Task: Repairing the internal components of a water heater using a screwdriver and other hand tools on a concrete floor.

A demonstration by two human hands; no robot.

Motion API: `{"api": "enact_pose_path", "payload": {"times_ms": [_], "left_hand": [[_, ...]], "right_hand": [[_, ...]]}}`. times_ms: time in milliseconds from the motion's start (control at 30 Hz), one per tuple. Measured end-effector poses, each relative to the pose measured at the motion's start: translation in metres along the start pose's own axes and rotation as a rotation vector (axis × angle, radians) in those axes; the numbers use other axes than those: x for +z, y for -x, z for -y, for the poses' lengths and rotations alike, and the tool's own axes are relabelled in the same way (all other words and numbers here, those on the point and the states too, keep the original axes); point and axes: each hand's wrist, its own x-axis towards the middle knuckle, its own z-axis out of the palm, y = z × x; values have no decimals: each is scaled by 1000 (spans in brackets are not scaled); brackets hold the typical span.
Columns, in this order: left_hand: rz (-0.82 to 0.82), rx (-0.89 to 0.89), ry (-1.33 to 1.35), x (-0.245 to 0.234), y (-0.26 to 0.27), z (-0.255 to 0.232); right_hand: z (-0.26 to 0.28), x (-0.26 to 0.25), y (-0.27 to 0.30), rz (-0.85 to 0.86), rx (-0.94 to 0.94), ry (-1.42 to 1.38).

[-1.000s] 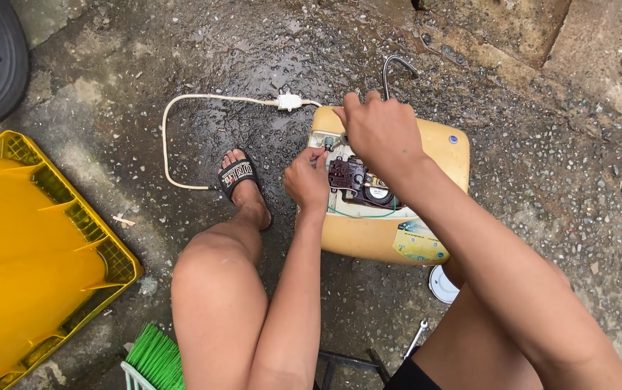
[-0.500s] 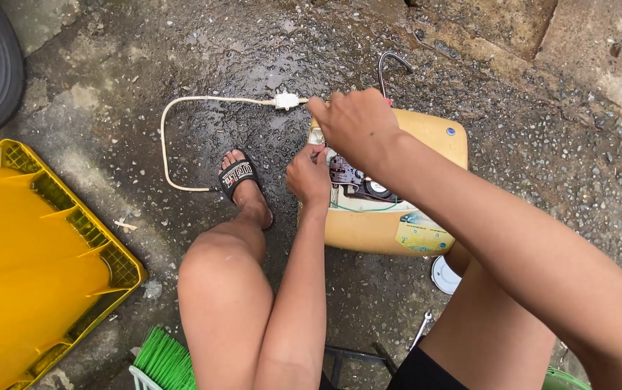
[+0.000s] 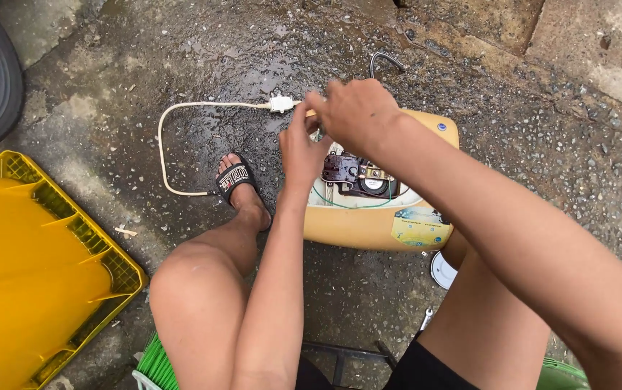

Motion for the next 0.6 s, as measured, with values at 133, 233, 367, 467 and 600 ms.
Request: {"api": "enact_pose_path", "payload": {"times_ms": [133,233,367,467,600], "left_hand": [[170,-57,85,-23,6,-33],[189,-175,-18,-17,3,-32],[139,-56,-38,-14,-2,1],[261,-60,56,-20,4,-5],[197,-21,73,-22,7,-40]], "right_hand": [[-1,1,-9,-29,-140,93],[11,6,-11,80,-17,197],[16,27,-23,-78,-1,65],[14,31,-16,-122,-82,120],[13,57,-39,-128,5,129]]}}
